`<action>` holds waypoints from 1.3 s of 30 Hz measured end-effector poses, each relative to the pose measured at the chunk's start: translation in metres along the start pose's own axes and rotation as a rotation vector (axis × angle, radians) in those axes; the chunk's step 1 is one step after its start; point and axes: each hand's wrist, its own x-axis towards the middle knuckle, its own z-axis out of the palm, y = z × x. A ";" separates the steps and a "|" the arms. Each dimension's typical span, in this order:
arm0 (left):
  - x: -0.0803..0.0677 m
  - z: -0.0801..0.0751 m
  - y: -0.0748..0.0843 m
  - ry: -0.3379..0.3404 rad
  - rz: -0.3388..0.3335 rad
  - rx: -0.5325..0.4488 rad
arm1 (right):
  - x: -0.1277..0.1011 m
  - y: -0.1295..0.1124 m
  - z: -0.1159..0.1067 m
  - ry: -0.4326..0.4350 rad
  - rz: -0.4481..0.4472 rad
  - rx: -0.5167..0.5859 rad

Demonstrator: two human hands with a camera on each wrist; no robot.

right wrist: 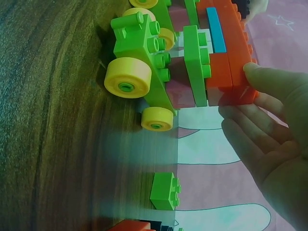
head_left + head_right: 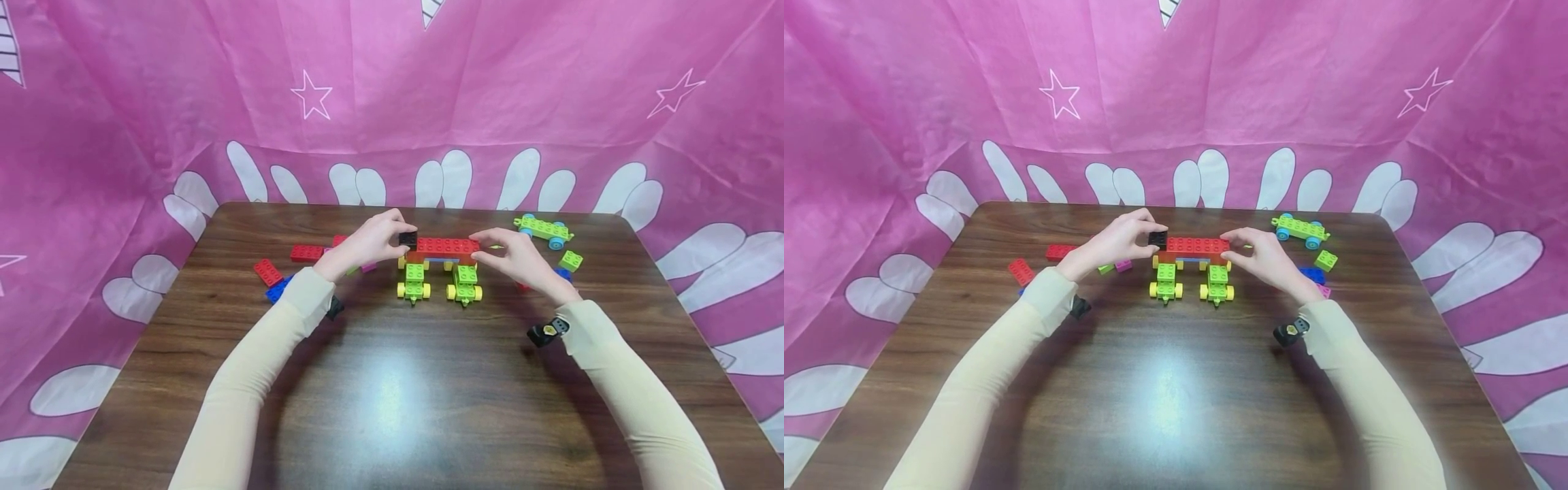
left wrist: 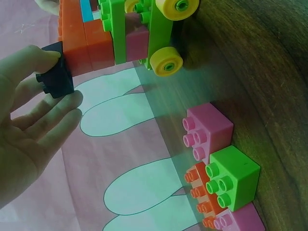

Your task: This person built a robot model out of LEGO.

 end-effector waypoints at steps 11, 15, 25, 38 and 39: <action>-0.003 0.009 -0.001 0.059 -0.038 -0.028 | 0.000 0.000 0.002 0.002 0.013 0.004; -0.006 0.015 -0.005 0.100 -0.079 -0.124 | 0.000 0.001 0.003 -0.001 0.022 0.003; -0.006 0.021 -0.011 0.115 -0.112 -0.280 | 0.000 0.001 0.001 -0.002 0.036 0.005; -0.005 0.023 -0.012 0.101 -0.115 -0.248 | 0.001 -0.001 0.002 -0.003 0.033 -0.033; -0.005 0.023 -0.012 0.100 -0.117 -0.244 | 0.001 -0.001 0.002 -0.001 0.028 -0.034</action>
